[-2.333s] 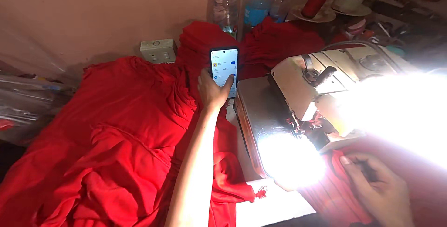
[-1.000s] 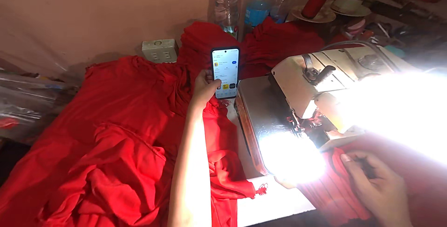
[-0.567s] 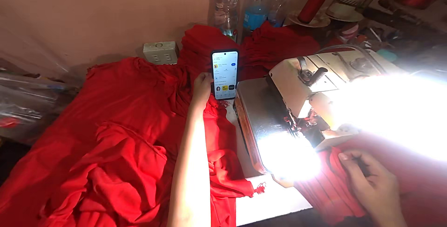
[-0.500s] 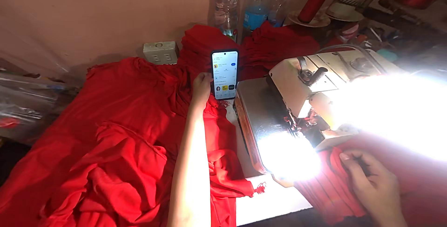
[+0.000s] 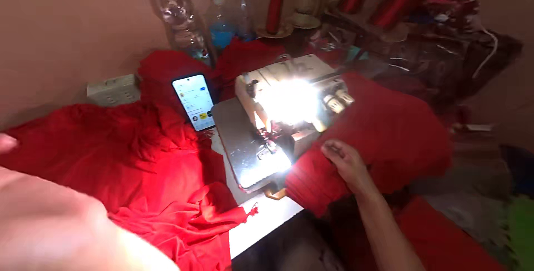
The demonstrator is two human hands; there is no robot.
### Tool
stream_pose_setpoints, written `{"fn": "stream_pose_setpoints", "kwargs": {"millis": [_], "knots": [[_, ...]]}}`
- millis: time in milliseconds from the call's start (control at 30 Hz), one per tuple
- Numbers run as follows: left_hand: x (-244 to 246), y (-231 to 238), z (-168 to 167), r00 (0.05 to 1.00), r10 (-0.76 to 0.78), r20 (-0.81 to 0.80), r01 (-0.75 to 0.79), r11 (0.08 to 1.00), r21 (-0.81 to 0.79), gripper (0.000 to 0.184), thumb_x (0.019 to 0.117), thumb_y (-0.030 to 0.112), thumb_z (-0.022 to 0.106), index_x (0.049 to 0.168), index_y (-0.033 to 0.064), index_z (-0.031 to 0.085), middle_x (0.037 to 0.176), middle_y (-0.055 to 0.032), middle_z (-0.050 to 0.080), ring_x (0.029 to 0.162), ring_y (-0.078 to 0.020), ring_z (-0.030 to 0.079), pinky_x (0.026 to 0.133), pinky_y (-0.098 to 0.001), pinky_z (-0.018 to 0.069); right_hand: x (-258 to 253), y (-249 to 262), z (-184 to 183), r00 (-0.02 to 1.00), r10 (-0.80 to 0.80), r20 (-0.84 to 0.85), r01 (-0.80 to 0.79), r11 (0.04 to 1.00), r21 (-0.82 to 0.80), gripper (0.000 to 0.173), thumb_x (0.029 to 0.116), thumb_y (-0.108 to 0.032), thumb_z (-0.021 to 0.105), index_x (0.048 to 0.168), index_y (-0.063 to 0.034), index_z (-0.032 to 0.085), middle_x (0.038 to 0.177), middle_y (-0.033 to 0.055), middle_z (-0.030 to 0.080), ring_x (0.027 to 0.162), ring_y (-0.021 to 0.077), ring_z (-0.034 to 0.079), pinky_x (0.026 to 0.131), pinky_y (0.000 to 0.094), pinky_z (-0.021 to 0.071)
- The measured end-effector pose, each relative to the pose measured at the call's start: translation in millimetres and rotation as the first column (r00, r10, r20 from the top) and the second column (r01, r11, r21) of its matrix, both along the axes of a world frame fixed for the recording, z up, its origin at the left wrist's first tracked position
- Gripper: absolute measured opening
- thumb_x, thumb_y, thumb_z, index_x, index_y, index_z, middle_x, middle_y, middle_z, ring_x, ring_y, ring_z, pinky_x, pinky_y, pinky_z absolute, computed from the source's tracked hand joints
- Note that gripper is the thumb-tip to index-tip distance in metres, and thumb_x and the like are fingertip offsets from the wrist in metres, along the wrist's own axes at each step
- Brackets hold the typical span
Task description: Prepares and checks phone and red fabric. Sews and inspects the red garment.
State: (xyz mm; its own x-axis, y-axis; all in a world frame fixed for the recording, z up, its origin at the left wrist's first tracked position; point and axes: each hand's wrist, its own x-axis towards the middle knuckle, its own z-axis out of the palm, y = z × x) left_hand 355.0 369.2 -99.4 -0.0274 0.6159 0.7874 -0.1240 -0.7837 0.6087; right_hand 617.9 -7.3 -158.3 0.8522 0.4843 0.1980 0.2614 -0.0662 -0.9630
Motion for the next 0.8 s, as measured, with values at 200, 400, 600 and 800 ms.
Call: {"fn": "stream_pose_setpoints", "kwargs": {"millis": [200, 400, 600, 800], "knots": [[95, -252, 6, 0.596, -0.693, -0.407, 0.705, 0.693, -0.148, 0.019, 0.093, 0.016, 0.067, 0.105, 0.0004, 0.067, 0.098, -0.0071, 0.071, 0.081, -0.0039, 0.067, 0.069, -0.0182, 0.0562, 7, -10, 5, 0.982, 0.157, -0.102, -0.148, 0.985, 0.089, 0.013, 0.0993, -0.008, 0.054, 0.091, -0.0081, 0.064, 0.069, -0.0141, 0.057, 0.055, -0.0083, 0.045, 0.053, 0.011, 0.0382], [161, -284, -55, 0.592, -0.679, -0.434, 0.492, 0.731, -0.472, 0.023, 0.0966, 0.01, 0.062, 0.109, -0.0081, 0.068, 0.092, -0.0143, 0.072, 0.078, -0.0115, 0.069, 0.074, -0.0255, 0.0567, 8, -12, 3, 0.961, 0.255, -0.102, -0.235, 0.956, 0.175, 0.012, 0.0974, -0.005, 0.054, 0.092, -0.0079, 0.065, 0.074, -0.0121, 0.06, 0.057, -0.0071, 0.047, 0.054, 0.0111, 0.0393], [166, -284, -53, 0.564, -0.78, -0.271, 0.499, 0.583, -0.641, 0.017, 0.0985, 0.009, 0.059, 0.1, -0.0047, 0.069, 0.083, -0.0038, 0.07, 0.072, -0.0002, 0.063, 0.07, -0.0187, 0.0528, 11, -22, 4, 0.935, 0.354, -0.033, -0.343, 0.922, 0.178, 0.014, 0.087, -0.012, 0.069, 0.099, -0.0063, 0.065, 0.076, -0.0136, 0.06, 0.061, -0.0076, 0.052, 0.058, 0.0115, 0.0445], [158, -289, -50, 0.569, -0.773, -0.281, 0.515, 0.601, -0.611, 0.017, 0.0997, 0.006, 0.056, 0.101, -0.0043, 0.069, 0.083, -0.0028, 0.069, 0.069, 0.0008, 0.061, 0.067, -0.0174, 0.0519, 11, -27, 8, 0.962, 0.24, 0.133, -0.247, 0.968, 0.039, 0.007, 0.0882, -0.007, 0.065, 0.091, -0.0012, 0.069, 0.078, -0.0069, 0.065, 0.065, -0.0095, 0.055, 0.062, 0.0092, 0.0467]]}}
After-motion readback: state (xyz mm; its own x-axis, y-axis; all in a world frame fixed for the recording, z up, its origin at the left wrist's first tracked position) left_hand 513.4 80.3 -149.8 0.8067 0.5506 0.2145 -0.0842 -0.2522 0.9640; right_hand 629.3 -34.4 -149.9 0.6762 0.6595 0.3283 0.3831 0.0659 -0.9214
